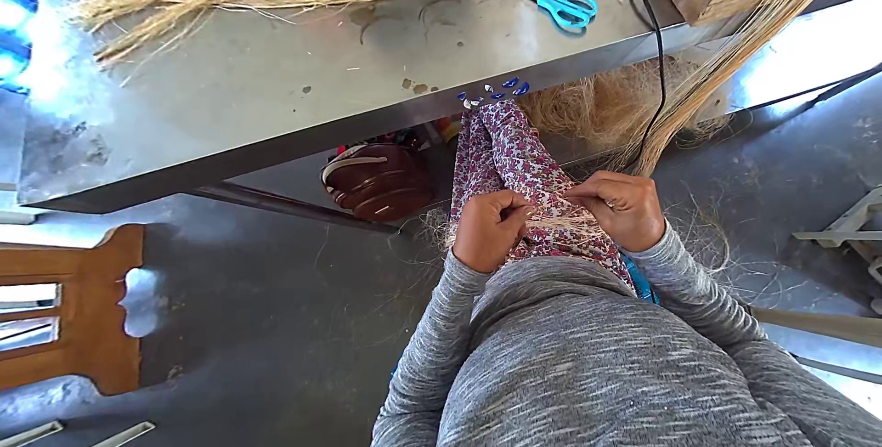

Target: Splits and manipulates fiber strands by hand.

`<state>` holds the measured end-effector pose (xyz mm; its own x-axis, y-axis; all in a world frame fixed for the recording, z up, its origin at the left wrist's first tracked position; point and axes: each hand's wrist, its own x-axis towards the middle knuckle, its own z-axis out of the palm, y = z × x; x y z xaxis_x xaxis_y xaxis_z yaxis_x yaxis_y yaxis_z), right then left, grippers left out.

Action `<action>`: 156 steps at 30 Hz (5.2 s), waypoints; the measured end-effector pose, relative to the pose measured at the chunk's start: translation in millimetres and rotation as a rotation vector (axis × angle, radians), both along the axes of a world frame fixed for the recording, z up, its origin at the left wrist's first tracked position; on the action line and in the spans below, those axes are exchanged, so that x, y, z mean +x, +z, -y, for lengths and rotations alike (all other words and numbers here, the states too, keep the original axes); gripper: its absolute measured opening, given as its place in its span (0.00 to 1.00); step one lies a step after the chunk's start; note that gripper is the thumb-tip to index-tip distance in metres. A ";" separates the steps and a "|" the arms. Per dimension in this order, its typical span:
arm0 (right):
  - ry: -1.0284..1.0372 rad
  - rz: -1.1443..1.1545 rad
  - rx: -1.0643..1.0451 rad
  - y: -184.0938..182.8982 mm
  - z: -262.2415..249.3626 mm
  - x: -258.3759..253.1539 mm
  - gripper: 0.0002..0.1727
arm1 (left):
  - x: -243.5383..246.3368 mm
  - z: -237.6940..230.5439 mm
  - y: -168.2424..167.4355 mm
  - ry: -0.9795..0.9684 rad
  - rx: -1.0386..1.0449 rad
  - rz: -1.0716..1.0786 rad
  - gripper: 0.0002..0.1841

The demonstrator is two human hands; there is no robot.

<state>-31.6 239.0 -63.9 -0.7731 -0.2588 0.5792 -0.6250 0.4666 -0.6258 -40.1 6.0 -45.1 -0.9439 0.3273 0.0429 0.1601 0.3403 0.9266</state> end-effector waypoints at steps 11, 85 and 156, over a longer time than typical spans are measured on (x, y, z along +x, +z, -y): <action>-0.287 0.069 -0.203 1.5 -15.0 -18.7 0.06 | -8.5 9.8 -3.6 0.093 0.189 -0.002 0.04; -0.422 0.626 0.998 125.7 -2.9 -241.3 0.15 | -191.4 15.6 41.1 0.197 0.181 -0.167 0.05; 0.204 -0.490 0.438 106.1 21.6 -122.6 0.11 | -96.6 6.7 68.4 -0.061 0.252 -0.004 0.04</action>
